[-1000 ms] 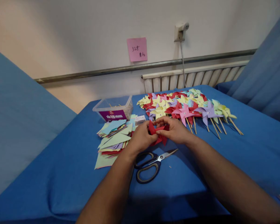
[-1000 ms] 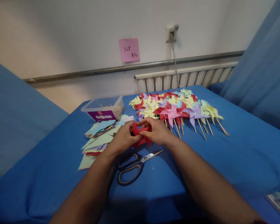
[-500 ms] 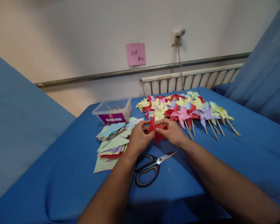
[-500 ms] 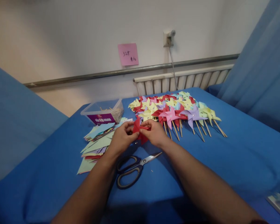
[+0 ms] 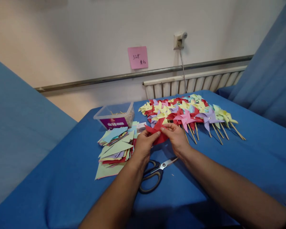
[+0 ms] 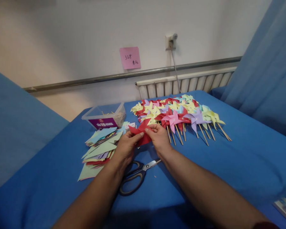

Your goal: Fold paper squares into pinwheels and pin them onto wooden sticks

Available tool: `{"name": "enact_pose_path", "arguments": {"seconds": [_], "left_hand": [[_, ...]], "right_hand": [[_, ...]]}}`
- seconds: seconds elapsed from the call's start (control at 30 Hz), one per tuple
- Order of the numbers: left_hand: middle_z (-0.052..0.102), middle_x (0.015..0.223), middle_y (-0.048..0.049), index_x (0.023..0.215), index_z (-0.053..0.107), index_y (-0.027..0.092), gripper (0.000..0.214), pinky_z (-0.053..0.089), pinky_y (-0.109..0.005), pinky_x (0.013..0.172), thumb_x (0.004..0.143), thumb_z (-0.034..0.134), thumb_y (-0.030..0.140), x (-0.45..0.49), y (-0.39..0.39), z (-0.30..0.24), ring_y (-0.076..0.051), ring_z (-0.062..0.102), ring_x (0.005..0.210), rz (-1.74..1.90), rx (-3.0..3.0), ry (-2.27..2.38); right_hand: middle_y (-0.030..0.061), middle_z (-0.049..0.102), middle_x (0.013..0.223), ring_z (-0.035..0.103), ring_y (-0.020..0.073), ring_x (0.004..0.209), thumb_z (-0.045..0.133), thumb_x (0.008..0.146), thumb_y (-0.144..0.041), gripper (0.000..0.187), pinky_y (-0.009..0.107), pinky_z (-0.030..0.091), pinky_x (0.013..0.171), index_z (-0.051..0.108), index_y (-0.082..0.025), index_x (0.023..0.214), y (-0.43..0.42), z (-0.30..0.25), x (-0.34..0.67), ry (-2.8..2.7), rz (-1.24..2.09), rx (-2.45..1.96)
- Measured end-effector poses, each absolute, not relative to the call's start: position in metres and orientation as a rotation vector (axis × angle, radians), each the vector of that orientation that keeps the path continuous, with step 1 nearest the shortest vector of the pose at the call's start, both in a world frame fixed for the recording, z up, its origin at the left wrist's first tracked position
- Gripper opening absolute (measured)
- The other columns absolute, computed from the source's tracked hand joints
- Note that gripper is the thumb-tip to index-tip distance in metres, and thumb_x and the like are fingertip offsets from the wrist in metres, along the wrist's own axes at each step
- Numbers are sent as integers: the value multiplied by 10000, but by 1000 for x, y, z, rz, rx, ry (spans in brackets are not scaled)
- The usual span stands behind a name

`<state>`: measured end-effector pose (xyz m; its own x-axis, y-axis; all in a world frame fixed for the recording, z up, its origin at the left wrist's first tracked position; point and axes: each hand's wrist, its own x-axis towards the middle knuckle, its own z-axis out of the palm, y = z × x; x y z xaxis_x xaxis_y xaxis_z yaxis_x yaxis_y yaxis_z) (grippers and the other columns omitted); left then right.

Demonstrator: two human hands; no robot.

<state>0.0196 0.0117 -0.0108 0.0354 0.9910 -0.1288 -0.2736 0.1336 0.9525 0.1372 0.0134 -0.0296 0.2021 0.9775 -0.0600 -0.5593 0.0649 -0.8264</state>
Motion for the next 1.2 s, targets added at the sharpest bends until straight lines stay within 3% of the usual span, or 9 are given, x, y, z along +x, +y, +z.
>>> {"name": "enact_pose_path", "arguments": {"seconds": [0.47, 0.63, 0.73, 0.83, 0.93, 1.2], "left_hand": [[747, 760, -74, 862, 734, 104, 400, 524, -297, 669, 513, 866, 245, 18, 14, -15, -174, 661, 633, 1216, 869, 1103], [744, 730, -78, 801, 717, 103, 300, 540, -303, 651, 531, 829, 170, 11, 16, -4, -182, 667, 610, 1245, 776, 1041], [736, 703, -70, 803, 705, 103, 282, 548, -295, 640, 539, 803, 121, 3, 18, 5, -177, 662, 587, 1252, 707, 1005], [730, 690, -59, 793, 697, 107, 254, 545, -271, 628, 553, 776, 86, -4, 18, 13, -161, 653, 567, 1242, 674, 994], [733, 705, -61, 798, 698, 104, 236, 545, -267, 626, 571, 752, 69, -6, 18, 17, -160, 655, 571, 1210, 671, 980], [714, 664, -51, 751, 691, 102, 186, 531, -256, 606, 579, 752, 64, -6, 16, 17, -149, 642, 561, 1159, 666, 992]], "right_hand": [[-20, 684, 688, 631, 138, 632, 876, 540, -327, 391, 291, 504, 678, 624, -191, 805, 12, -33, 135, -628, 1400, -805], [29, 713, 917, 661, 185, 893, 788, 667, -323, 343, 348, 513, 856, 642, -228, 961, 11, -28, 147, -903, 1248, -808], [49, 635, 1248, 611, 220, 1103, 717, 723, -255, 438, 401, 497, 936, 605, -295, 1144, 10, -22, 158, -1232, 1134, -732], [38, 491, 1430, 479, 257, 1307, 676, 751, -197, 423, 443, 455, 1011, 629, -323, 1152, 8, -18, 166, -1543, 991, -721], [36, 418, 1478, 364, 264, 1402, 649, 796, -184, 333, 466, 417, 1055, 665, -318, 1101, 9, -17, 169, -1679, 868, -765], [15, 401, 1477, 354, 244, 1409, 722, 808, -256, 209, 467, 295, 1165, 696, -318, 1005, 12, -21, 172, -1713, 822, -714]]}}
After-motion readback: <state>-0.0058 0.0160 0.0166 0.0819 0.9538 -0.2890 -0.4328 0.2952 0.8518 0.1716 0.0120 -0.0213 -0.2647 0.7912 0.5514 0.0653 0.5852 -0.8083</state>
